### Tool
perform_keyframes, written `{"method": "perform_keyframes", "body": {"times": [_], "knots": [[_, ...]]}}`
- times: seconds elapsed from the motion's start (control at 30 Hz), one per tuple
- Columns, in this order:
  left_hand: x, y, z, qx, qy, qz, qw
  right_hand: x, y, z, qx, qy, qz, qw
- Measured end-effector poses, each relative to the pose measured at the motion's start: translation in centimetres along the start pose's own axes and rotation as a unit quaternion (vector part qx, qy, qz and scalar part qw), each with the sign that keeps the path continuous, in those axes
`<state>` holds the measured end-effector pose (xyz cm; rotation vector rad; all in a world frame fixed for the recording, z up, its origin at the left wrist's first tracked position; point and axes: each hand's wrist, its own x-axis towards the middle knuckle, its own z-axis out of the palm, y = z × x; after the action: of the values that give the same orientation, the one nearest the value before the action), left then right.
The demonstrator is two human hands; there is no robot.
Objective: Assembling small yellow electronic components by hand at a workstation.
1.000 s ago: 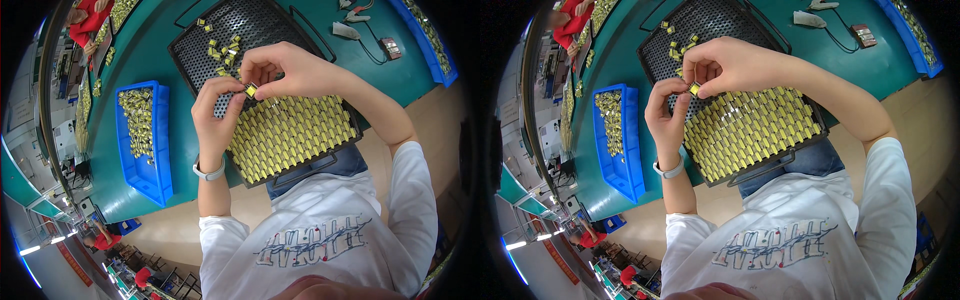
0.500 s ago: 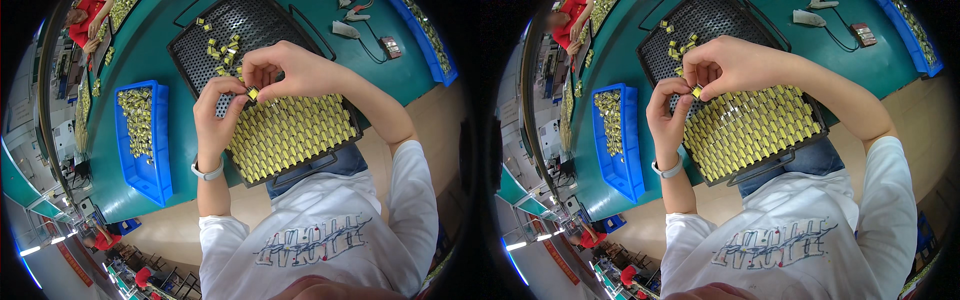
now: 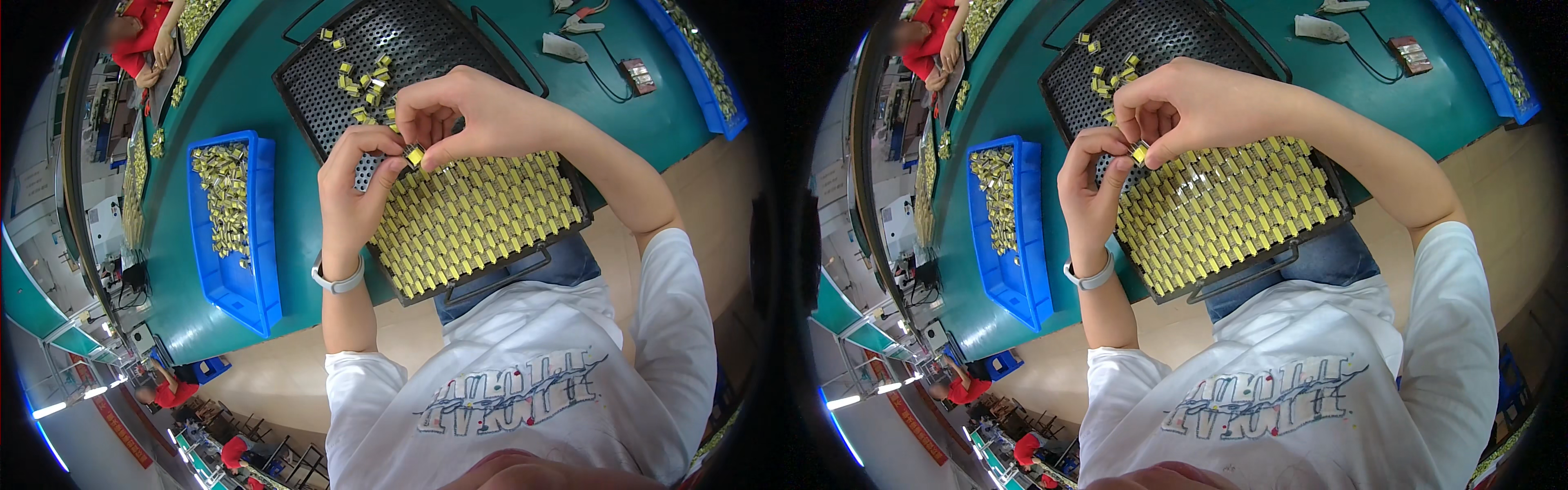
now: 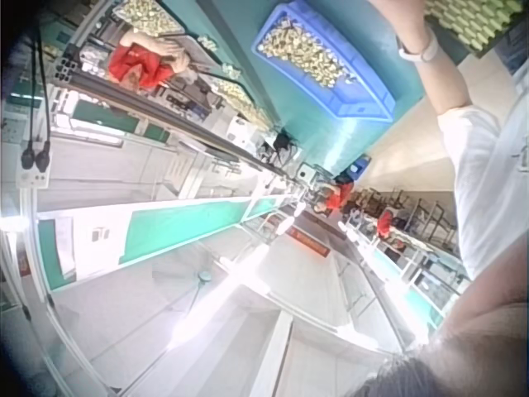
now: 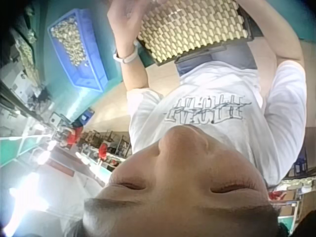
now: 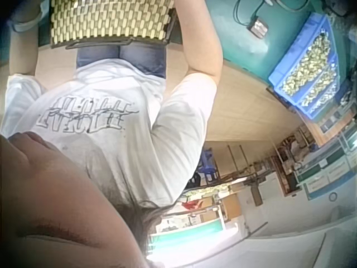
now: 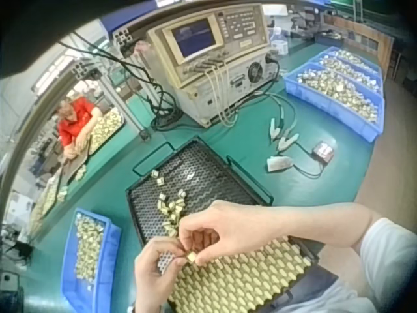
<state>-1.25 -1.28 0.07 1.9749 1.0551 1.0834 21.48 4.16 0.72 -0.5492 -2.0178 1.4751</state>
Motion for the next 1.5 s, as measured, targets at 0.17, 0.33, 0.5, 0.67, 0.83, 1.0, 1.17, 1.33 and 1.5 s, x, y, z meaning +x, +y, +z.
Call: {"method": "perform_keyframes", "body": {"times": [0.17, 0.33, 0.5, 0.67, 0.83, 1.0, 1.17, 1.33, 1.5], "knots": [[0.0, -0.1, 0.0, 0.002, -0.005, -0.002, 1.0, 0.0, 0.0, 0.0, -0.003, -0.003, 0.004, 1.0], [0.0, -0.2, 0.2, 0.007, 0.001, 0.006, 1.0, 0.0, 0.1, 0.1, -0.005, -0.005, -0.001, 1.0], [-0.1, -0.6, 0.9, 0.031, 0.014, -0.006, 0.999, 0.1, 0.6, 0.4, -0.122, 0.027, -0.056, 0.991], [0.0, 0.2, 1.0, 0.095, 0.008, -0.055, 0.994, -0.3, 0.7, 0.1, -0.222, 0.083, -0.003, 0.972], [0.3, -1.1, 0.5, 0.283, 0.006, -0.013, 0.959, -0.6, 1.9, -0.8, -0.365, 0.076, 0.122, 0.92], [0.0, -1.5, 0.1, 0.27, 0.035, -0.065, 0.96, -0.4, 1.6, -0.8, -0.368, 0.086, 0.131, 0.916], [0.1, -1.3, 0.2, 0.254, 0.047, -0.085, 0.962, -0.5, 3.2, -0.8, -0.372, 0.168, 0.053, 0.911], [0.0, -1.0, 0.1, 0.239, 0.074, -0.122, 0.96, -0.2, 3.6, -1.2, -0.325, 0.052, 0.095, 0.939], [-0.1, -1.3, 0.0, 0.198, 0.093, -0.15, 0.964, -0.2, 2.7, -0.8, -0.296, 0.027, 0.135, 0.945]]}}
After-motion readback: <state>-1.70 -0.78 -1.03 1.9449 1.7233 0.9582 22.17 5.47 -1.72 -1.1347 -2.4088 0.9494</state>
